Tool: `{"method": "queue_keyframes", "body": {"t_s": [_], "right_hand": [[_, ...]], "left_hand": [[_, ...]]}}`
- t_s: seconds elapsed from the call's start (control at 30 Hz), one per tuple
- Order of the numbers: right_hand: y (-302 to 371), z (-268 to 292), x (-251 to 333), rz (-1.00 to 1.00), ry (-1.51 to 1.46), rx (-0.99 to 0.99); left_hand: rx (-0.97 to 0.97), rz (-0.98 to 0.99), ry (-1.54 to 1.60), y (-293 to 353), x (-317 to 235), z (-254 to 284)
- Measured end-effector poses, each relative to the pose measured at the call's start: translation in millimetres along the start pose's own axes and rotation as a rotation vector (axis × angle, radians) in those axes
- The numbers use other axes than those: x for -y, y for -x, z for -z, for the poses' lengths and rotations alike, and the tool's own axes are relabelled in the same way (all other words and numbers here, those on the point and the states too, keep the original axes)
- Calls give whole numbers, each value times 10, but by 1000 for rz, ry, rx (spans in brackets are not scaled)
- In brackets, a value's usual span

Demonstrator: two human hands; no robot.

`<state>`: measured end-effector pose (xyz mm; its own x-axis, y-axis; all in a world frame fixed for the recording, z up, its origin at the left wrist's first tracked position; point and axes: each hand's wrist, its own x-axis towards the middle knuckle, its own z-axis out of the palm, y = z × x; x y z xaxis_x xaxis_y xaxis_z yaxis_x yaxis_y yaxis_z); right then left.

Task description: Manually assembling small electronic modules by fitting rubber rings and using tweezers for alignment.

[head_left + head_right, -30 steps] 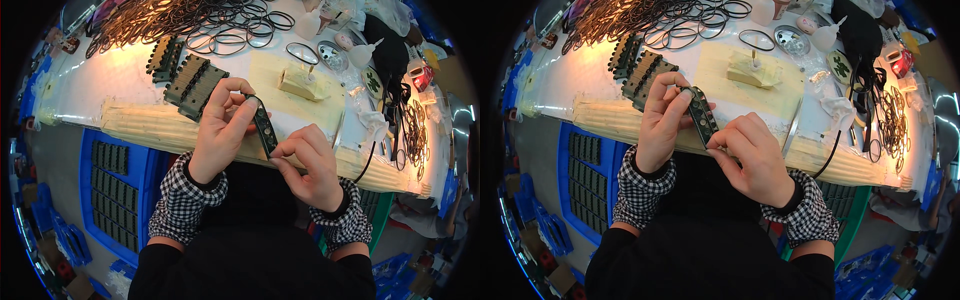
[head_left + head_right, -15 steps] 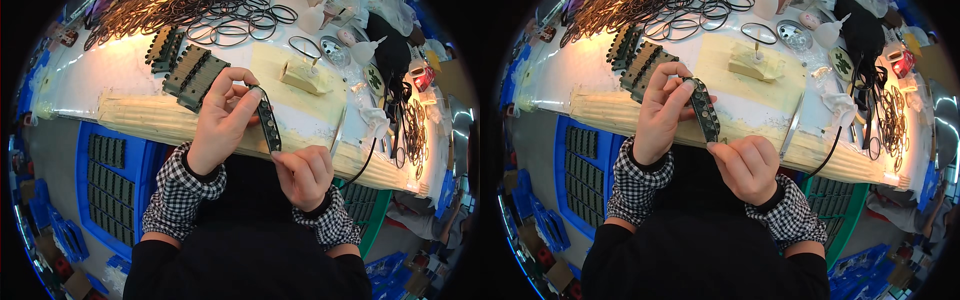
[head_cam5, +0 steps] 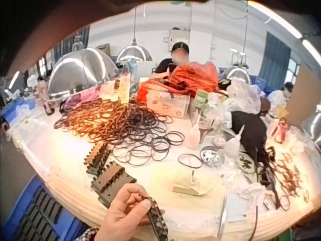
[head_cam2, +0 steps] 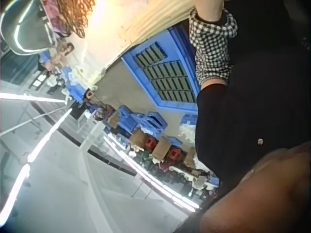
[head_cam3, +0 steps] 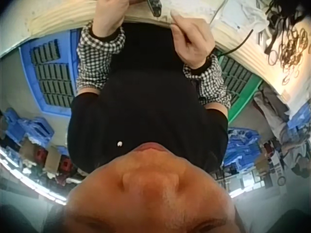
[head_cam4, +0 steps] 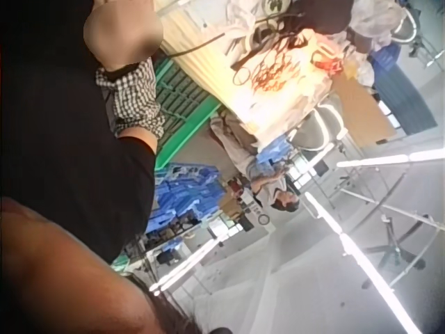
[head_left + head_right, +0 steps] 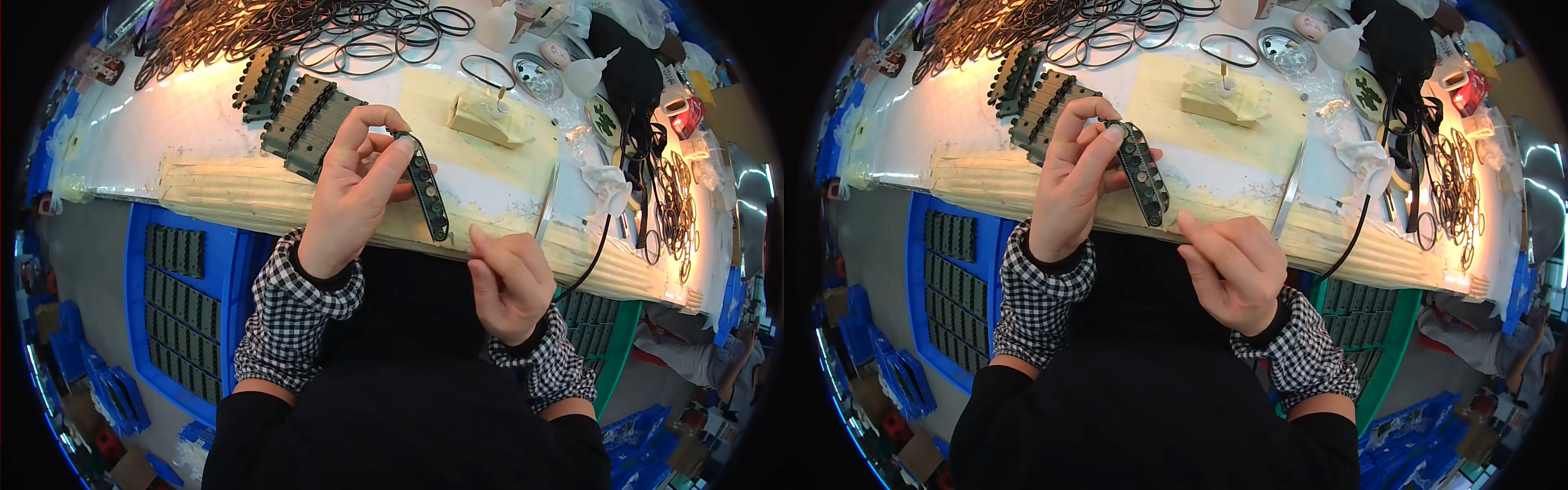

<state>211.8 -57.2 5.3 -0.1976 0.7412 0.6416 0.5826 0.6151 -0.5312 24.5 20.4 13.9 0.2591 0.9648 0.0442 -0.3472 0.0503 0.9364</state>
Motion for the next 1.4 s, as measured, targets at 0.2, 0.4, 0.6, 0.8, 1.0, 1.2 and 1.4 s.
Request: {"method": "queue_keyframes", "body": {"t_s": [0.2, 0.4, 0.6, 0.8, 1.0, 1.2, 1.4], "right_hand": [[-325, -7, 91, -514, -437, 144], [-455, 12, 90, -860, -732, 229], [-471, 21, 61, -904, -765, 287], [-459, 25, 85, -686, -490, 238], [-510, 85, 199, -450, -181, 159], [-501, -5, 217, -394, -97, 190], [-450, -28, 267, -339, 35, 150]], "left_hand": [[-5, 11, 14, 15, 19, 17], [-1, -8, 6, 35, -6, 20], [11, -27, 0, 31, 22, 34], [16, -38, -2, 29, 24, 33], [14, -42, 2, 28, 33, 38], [16, -43, 9, 23, 25, 26], [31, -47, -1, 31, 41, 48]]}}
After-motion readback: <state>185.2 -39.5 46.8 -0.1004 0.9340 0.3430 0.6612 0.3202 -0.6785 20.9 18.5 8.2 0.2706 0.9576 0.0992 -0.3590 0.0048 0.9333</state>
